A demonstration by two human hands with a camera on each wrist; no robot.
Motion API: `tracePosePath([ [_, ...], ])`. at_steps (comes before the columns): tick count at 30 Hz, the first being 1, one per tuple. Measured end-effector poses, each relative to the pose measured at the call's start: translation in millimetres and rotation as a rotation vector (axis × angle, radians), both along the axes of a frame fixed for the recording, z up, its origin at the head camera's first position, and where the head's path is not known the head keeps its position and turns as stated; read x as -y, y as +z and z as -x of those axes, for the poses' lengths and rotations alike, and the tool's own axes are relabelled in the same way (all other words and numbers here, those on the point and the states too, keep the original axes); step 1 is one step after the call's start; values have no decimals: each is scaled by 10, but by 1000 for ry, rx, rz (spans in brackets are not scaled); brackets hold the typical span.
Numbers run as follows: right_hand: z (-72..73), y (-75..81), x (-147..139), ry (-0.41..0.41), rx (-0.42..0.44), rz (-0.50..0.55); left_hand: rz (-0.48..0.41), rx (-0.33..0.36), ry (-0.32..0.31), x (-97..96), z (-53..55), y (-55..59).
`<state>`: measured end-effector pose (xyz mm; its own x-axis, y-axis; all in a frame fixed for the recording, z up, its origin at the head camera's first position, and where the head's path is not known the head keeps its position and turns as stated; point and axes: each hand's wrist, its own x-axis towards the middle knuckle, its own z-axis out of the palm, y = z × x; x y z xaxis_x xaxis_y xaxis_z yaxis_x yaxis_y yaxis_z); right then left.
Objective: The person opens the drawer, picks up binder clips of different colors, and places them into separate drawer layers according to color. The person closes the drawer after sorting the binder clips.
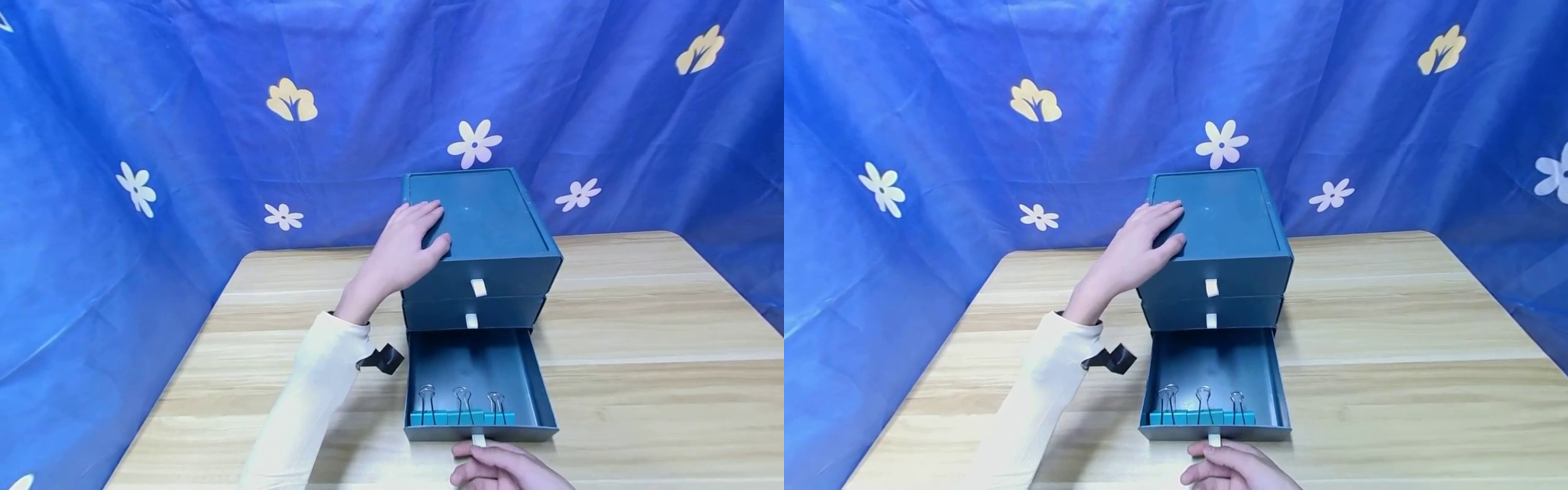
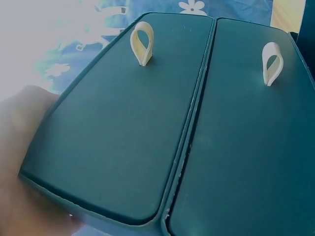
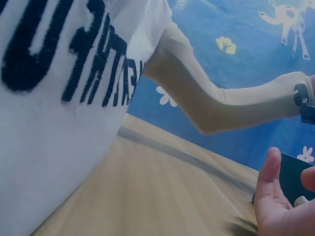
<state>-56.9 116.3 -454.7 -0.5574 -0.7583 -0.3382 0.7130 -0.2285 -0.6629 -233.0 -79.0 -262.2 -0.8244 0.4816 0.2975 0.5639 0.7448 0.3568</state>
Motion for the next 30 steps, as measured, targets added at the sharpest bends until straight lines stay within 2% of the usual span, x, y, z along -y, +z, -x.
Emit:
tracePosePath([
  [5,32,18,-20,-20,32,9,21,-8,-8,-5,5,20],
  [12,40,28,-28,-1,5,20,220,11,-13,-4,-10,93],
  [15,34,40,-23,2,-3,40,266,25,-12,-12,-22,120],
  [20,51,58,-10,-20,14,93,293,39,-21,-23,-25,147],
  [27,153,146,-45,-89,63,131,295,45,-18,-20,-23,156],
  [30,200,187,-57,-111,35,142,299,54,-9,-22,-26,159],
])
